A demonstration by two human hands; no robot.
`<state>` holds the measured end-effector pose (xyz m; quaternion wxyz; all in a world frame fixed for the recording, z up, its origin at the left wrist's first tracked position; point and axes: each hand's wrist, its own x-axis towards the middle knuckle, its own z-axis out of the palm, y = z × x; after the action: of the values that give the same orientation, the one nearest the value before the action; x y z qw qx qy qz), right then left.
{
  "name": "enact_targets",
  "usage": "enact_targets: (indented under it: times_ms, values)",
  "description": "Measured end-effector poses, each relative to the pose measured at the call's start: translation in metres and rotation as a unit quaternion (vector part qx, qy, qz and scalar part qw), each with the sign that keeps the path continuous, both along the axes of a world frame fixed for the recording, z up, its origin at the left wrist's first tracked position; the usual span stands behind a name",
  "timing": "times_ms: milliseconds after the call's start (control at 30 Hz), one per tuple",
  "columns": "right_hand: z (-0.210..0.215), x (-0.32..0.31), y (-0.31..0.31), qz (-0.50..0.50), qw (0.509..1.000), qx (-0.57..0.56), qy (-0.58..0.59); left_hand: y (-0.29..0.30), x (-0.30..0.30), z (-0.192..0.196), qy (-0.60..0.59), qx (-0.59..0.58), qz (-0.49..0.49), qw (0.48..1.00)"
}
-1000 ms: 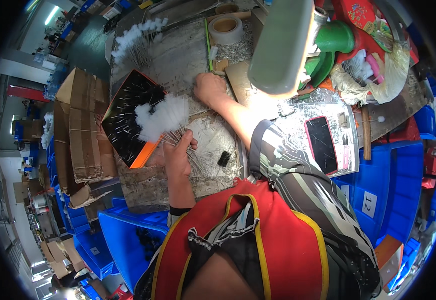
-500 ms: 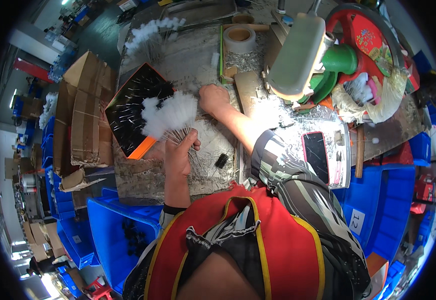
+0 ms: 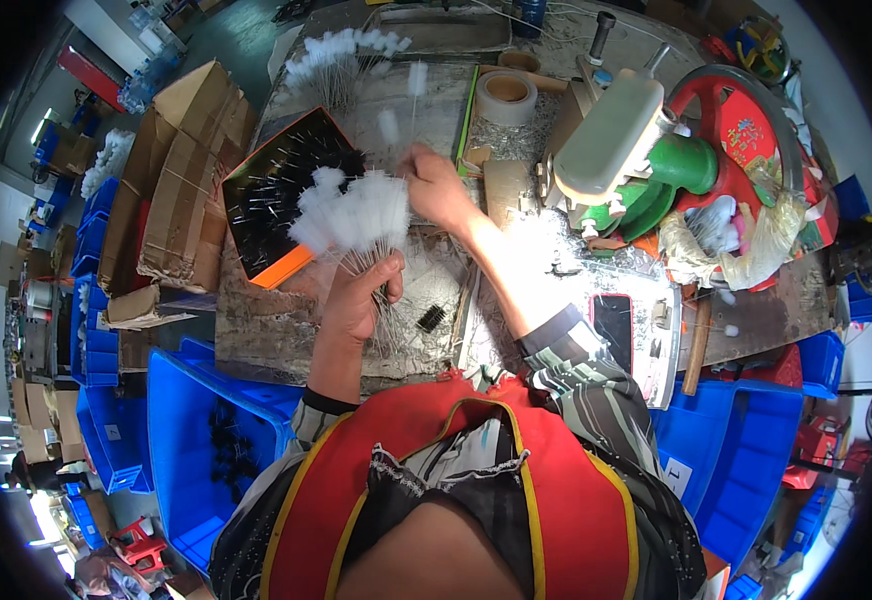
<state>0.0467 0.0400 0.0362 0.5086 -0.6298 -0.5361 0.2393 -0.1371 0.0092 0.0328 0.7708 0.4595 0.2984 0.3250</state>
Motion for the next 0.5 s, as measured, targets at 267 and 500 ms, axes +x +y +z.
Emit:
enact_targets:
  times_ms: [267, 500]
  values:
    - [-0.006, -0.005, -0.013, 0.052, 0.959, 0.017, 0.28, -0.005, -0.008, 0.012, -0.106, -0.06, -0.081, 0.989]
    - [-0.012, -0.013, -0.016, 0.038, 0.956, 0.089, 0.275, -0.004, -0.009, 0.006, -0.128, -0.089, -0.125, 0.98]
